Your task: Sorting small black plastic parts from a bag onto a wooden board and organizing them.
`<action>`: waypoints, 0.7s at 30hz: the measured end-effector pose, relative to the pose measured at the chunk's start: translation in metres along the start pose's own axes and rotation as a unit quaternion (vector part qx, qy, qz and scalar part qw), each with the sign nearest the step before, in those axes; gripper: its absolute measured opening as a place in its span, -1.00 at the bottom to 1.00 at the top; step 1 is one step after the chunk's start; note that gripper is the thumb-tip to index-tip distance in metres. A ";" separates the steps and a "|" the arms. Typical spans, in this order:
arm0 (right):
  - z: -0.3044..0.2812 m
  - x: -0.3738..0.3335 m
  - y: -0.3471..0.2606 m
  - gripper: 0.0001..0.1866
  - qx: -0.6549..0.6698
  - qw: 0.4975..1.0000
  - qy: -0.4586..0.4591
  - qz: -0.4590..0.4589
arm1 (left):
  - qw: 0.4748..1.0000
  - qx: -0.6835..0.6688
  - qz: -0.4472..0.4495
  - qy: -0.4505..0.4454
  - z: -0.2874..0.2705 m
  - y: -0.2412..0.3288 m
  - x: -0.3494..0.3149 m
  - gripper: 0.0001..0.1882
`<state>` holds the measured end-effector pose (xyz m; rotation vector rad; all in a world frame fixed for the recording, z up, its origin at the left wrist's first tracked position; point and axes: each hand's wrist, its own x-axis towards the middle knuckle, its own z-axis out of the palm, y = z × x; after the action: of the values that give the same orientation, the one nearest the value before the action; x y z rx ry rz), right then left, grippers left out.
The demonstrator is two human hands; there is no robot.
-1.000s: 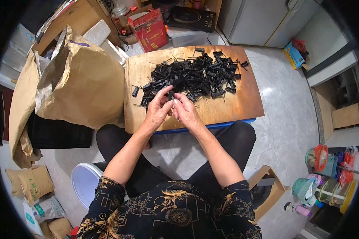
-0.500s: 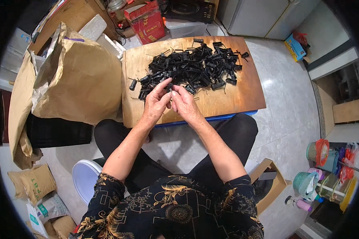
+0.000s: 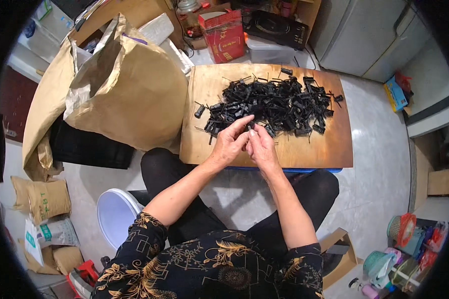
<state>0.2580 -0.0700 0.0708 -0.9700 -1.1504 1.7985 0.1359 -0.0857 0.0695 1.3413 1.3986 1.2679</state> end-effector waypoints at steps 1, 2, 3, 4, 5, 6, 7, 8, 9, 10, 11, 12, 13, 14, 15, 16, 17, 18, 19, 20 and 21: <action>0.002 0.000 0.000 -0.76 -0.001 1.000 -0.005 -0.005 | 1.000 -0.012 -0.008 -0.001 -0.001 0.002 -0.001 -0.57; 0.003 -0.001 0.000 -0.76 -0.003 1.000 -0.009 -0.009 | 1.000 -0.013 -0.008 0.000 -0.002 0.002 -0.001 -0.57; 0.003 -0.001 -0.001 -0.76 -0.004 1.000 -0.008 -0.008 | 0.999 -0.031 -0.008 0.001 -0.003 0.003 -0.001 -0.57; 0.004 -0.001 -0.003 -0.73 0.006 1.000 -0.010 0.000 | 0.999 -0.050 -0.009 0.001 -0.003 0.004 -0.001 -0.57; 0.004 0.000 -0.004 -0.71 0.017 1.000 -0.012 0.008 | 0.997 -0.069 -0.023 -0.008 -0.004 0.004 0.000 -0.57; 0.004 0.001 -0.004 -0.68 0.027 0.999 -0.013 0.017 | 0.994 -0.106 -0.017 -0.008 -0.003 0.003 0.001 -0.58; 0.006 0.003 0.000 -0.66 0.031 0.999 0.005 0.025 | 0.994 -0.110 -0.020 -0.012 -0.007 0.004 0.001 -0.58; 0.007 0.004 -0.001 -0.65 0.023 0.999 0.005 0.026 | 0.993 -0.116 -0.025 -0.015 -0.009 0.001 0.001 -0.59; 0.008 0.005 -0.004 -0.65 0.035 0.999 -0.008 0.031 | 0.992 -0.123 -0.020 -0.004 -0.008 -0.003 0.003 -0.60; 0.008 0.005 -0.006 -0.64 0.046 0.998 -0.019 0.037 | 0.993 -0.115 -0.017 -0.007 -0.009 -0.001 0.004 -0.59; 0.007 0.006 -0.008 -0.63 0.045 0.998 -0.021 0.033 | 0.990 -0.133 -0.034 -0.010 -0.007 0.004 0.005 -0.59; 0.006 0.004 -0.010 -0.63 0.045 0.998 -0.016 0.039 | 0.987 -0.151 -0.049 -0.014 -0.006 0.008 0.005 -0.58; 0.008 0.003 -0.012 -0.64 0.045 0.998 -0.014 0.039 | 0.986 -0.156 -0.052 -0.017 -0.007 0.008 0.006 -0.58; 0.008 0.003 -0.013 -0.64 0.045 0.998 -0.011 0.038 | 0.986 -0.157 -0.056 -0.016 -0.007 0.010 0.005 -0.58; 0.007 0.005 -0.010 -0.62 0.044 0.998 -0.017 0.044 | 0.987 -0.148 -0.067 -0.014 -0.009 0.011 0.004 -0.58; 0.006 0.004 -0.008 -0.62 0.044 0.998 -0.015 0.044 | 0.987 -0.138 -0.076 -0.013 -0.008 0.013 0.003 -0.58; 0.006 0.004 -0.007 -0.61 0.044 0.998 -0.016 0.044 | 0.984 -0.155 -0.082 -0.014 -0.008 0.012 0.003 -0.57; 0.005 0.004 -0.007 -0.61 0.044 0.998 -0.016 0.043 | 0.984 -0.156 -0.082 -0.015 -0.008 0.012 0.003 -0.57; 0.005 0.004 -0.006 -0.61 0.044 0.998 -0.015 0.044 | 0.985 -0.151 -0.085 -0.016 -0.008 0.011 0.002 -0.57; 0.005 0.003 -0.006 -0.60 0.042 0.998 -0.010 0.047 | 0.985 -0.145 -0.087 -0.017 -0.008 0.011 0.002 -0.56; 0.005 0.004 -0.006 -0.59 0.040 0.998 -0.006 0.049 | 0.985 -0.146 -0.087 -0.018 -0.008 0.010 0.002 -0.56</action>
<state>0.2536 -0.0668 0.0768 -0.9853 -1.0441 1.9160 0.1296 -0.0857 0.0812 1.0156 1.2222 1.2684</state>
